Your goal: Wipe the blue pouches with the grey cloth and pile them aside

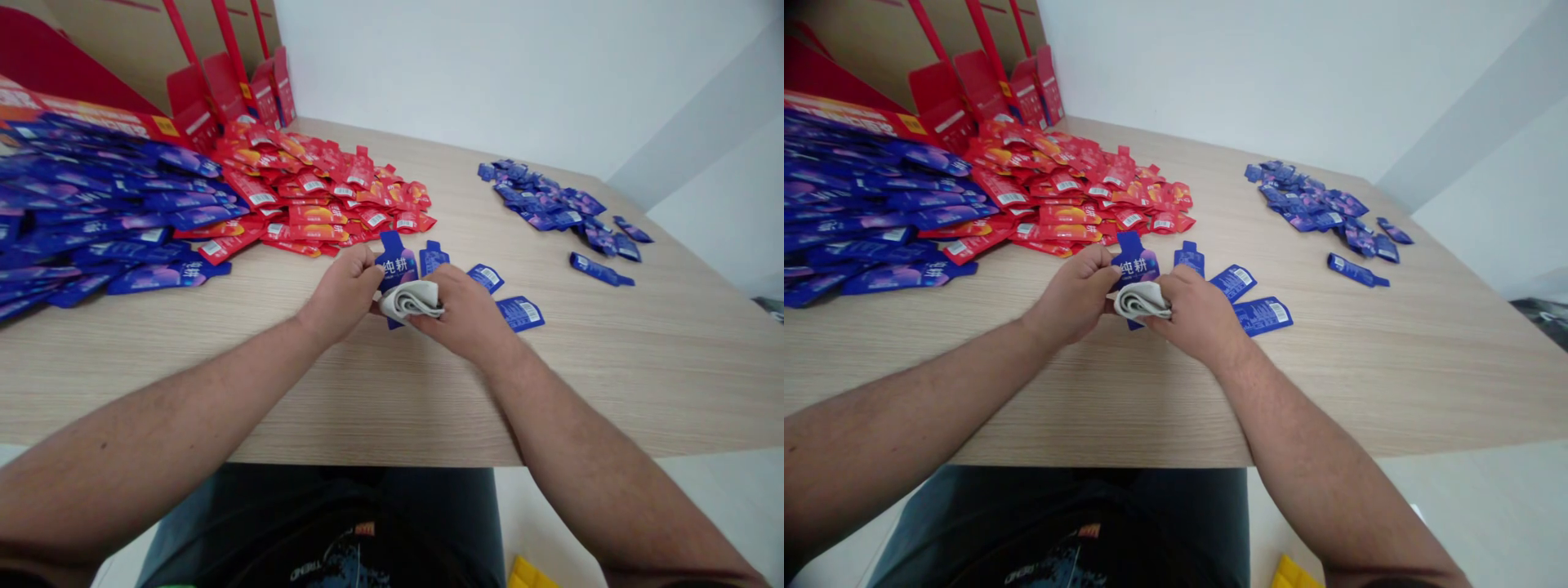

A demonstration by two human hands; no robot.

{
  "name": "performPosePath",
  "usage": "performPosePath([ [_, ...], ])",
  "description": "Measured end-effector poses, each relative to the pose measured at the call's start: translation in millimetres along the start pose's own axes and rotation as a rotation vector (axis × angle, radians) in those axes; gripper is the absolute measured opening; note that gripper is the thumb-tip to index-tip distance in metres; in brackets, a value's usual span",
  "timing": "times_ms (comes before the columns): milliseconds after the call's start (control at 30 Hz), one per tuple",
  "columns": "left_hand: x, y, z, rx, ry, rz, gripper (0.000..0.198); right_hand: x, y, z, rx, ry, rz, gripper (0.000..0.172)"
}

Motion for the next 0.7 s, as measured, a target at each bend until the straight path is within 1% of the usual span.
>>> performPosePath([
  [100, -0.8, 2.2, 2.9, 0.075, -0.026, 0.045, 0.011, 1.6, -4.4, -1.8, 0.002, 0.031, -0.069, 0.019],
  [133, -1.1, 2.4, 3.6, 0.086, -0.031, 0.046, 0.011, 2.0, -3.2, -0.8, -0.007, 0.02, -0.052, 0.019],
  [200, -1.1, 2.1, 3.2, 0.059, -0.019, 0.026, 0.012, 1.8, 2.9, 3.4, -0.032, -0.036, 0.038, 0.017],
  [233, -1.0, 2.3, 2.6, 0.039, -0.008, 0.02, 0.012, 1.4, 4.5, 5.1, -0.031, -0.056, 0.064, 0.017],
  [267, -0.8, 2.8, 2.0, 0.026, 0.001, 0.022, 0.013, 1.2, 4.0, 5.8, -0.021, -0.059, 0.058, 0.018],
  [367, -0.1, 4.4, 1.1, 0.027, 0.006, 0.038, 0.015, 0.6, -1.7, 4.8, 0.011, -0.028, -0.017, 0.018],
  [467, 0.6, 3.8, -0.3, -0.014, 0.026, 0.012, 0.014, -0.2, 1.2, 6.1, -0.006, -0.062, 0.042, 0.017],
  [500, 0.6, 4.2, -0.2, -0.011, 0.026, 0.018, 0.014, 0.1, 0.4, 5.7, 0.002, -0.062, 0.032, 0.018],
  [600, 0.2, 5.7, 1.3, 0.03, 0.013, 0.052, 0.016, 1.5, -4.9, 3.1, 0.035, -0.021, -0.057, 0.018],
  [633, 0.2, 5.5, 1.7, 0.022, 0.014, 0.05, 0.016, 1.8, -3.7, 3.8, 0.028, -0.025, -0.039, 0.018],
  [700, 0.1, 4.5, 2.9, -0.031, 0.023, 0.028, 0.016, 1.4, 2.7, 7.2, -0.001, -0.066, 0.065, 0.018],
])
Point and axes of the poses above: each hand's wrist, its own x-axis towards the middle knuckle, its own y-axis out of the back of the hand, z = x × y, the point moved 6 cm from there along x, towards the middle knuckle, and after that the axes turned 11 degrees about y, right-handed, at the moved point
